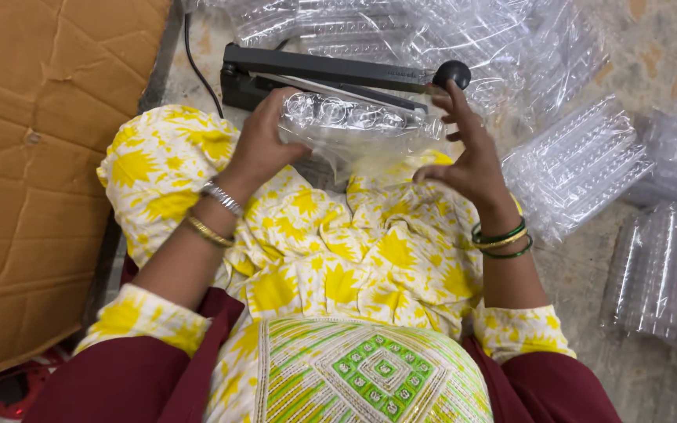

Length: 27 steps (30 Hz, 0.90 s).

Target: The person sits on the floor and packs stacks of clear plastic cups into clear plastic bags. They open a bag, insert a stack of cups, and use a hand-held heat sealer to seal the bag closed, then set the sealed pack aside and repeat with more stacks.

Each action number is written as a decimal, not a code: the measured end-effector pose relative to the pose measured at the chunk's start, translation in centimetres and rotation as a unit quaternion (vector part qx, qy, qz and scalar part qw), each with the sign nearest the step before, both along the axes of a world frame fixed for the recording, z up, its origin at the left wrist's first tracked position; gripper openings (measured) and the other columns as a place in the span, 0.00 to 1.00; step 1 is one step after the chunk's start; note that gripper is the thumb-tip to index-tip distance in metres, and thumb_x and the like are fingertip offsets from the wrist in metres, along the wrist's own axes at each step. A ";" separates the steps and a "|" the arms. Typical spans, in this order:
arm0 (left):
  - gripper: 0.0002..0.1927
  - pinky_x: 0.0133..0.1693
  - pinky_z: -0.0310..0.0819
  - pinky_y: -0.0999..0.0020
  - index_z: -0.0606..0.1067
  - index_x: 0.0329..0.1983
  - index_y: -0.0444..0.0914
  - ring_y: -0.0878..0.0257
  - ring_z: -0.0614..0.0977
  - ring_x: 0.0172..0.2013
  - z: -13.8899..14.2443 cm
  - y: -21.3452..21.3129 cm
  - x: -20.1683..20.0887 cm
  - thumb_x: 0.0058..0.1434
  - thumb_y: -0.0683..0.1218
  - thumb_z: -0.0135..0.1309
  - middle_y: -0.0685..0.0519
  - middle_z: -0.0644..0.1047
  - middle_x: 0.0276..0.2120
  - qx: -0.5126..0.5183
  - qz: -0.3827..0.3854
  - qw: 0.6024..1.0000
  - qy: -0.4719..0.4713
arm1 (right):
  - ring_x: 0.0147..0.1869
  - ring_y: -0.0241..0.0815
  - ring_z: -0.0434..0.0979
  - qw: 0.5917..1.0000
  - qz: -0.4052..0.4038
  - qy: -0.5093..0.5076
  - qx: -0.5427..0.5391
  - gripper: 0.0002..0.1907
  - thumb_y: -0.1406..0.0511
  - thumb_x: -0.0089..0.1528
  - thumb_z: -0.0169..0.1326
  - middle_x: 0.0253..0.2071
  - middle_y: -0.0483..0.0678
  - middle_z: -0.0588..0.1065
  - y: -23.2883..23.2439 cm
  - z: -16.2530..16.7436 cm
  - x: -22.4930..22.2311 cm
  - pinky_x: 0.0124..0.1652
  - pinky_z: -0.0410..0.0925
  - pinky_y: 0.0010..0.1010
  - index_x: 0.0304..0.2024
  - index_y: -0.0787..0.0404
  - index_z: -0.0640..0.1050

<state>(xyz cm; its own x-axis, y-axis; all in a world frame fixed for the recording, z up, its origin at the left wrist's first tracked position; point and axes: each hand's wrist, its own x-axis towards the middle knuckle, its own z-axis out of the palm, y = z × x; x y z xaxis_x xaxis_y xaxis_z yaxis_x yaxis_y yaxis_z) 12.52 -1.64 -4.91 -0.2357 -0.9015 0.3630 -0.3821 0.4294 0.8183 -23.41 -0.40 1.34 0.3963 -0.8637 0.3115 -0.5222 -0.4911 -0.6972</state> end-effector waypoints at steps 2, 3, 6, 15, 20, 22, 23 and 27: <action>0.46 0.58 0.71 0.57 0.63 0.71 0.39 0.45 0.76 0.59 0.8 -0.4 1.1 0.48 0.38 0.69 0.40 0.74 0.59 0.018 -0.013 0.996 -0.087 | 0.74 0.57 0.64 0.994 -0.008 0.095 -0.055 0.72 0.63 0.39 0.79 0.72 0.59 0.64 0.1 -0.9 -0.2 0.66 0.60 0.46 0.78 0.58 0.48; 0.49 0.59 0.70 0.56 0.61 0.74 0.40 0.44 0.75 0.59 1.3 -0.4 1.7 0.48 0.37 0.68 0.40 0.74 0.59 0.055 0.000 0.986 -0.157 | 0.75 0.57 0.64 0.994 -0.017 0.090 -0.059 0.71 0.65 0.42 0.77 0.73 0.58 0.64 0.1 -1.3 0.0 0.68 0.61 0.45 0.79 0.57 0.47; 0.55 0.60 0.69 0.55 0.57 0.78 0.41 0.43 0.74 0.59 3.0 -1.0 1.3 0.48 0.39 0.70 0.41 0.73 0.58 0.034 0.018 0.979 -0.202 | 0.77 0.54 0.66 0.998 -0.023 0.024 -0.060 0.67 0.68 0.48 0.76 0.75 0.55 0.64 -0.4 -2.5 1.3 0.71 0.64 0.44 0.80 0.55 0.47; 0.08 0.52 0.76 0.68 0.80 0.48 0.35 0.65 0.80 0.48 7.2 -2.5 -1.2 0.67 0.41 0.64 0.51 0.81 0.45 -0.039 -0.036 0.981 0.186 | 0.54 0.40 0.73 0.973 0.000 -0.225 0.042 0.09 0.69 0.68 0.64 0.50 0.51 0.76 -3.3 -1.3 2.2 0.54 0.66 0.31 0.51 0.63 0.84; 0.07 0.44 0.74 0.76 0.80 0.40 0.32 0.74 0.79 0.39 8.7 -3.8 0.1 0.71 0.42 0.62 0.57 0.81 0.36 0.024 -0.023 0.957 0.287 | 0.39 0.38 0.71 0.952 -0.055 -0.256 0.156 0.08 0.69 0.66 0.63 0.35 0.51 0.76 -4.0 -0.2 4.6 0.41 0.66 0.29 0.44 0.70 0.86; 0.07 0.42 0.73 0.75 0.80 0.40 0.32 0.73 0.78 0.37 9.1 -3.7 0.8 0.70 0.42 0.64 0.56 0.81 0.35 0.046 -0.017 0.957 0.286 | 0.41 0.36 0.79 0.959 -0.003 -0.244 0.140 0.04 0.72 0.66 0.63 0.37 0.49 0.80 -3.8 0.9 6.2 0.44 0.74 0.28 0.41 0.69 0.84; 0.07 0.45 0.74 0.75 0.80 0.43 0.32 0.71 0.79 0.41 9.3 -3.4 1.2 0.71 0.41 0.64 0.55 0.80 0.40 -0.004 -0.016 0.960 0.281 | 0.42 0.35 0.84 0.962 0.022 -0.238 0.131 0.02 0.73 0.65 0.63 0.38 0.47 0.82 -3.7 1.7 6.9 0.45 0.78 0.27 0.40 0.68 0.84; 0.21 0.54 0.77 0.72 0.71 0.55 0.35 0.70 0.79 0.50 10.0 -2.1 1.4 0.64 0.41 0.67 0.56 0.77 0.51 -0.028 -0.062 0.960 0.272 | 0.42 0.38 0.84 0.960 0.042 -0.262 0.089 0.04 0.78 0.66 0.58 0.39 0.51 0.82 -1.4 6.7 7.9 0.44 0.79 0.29 0.40 0.70 0.82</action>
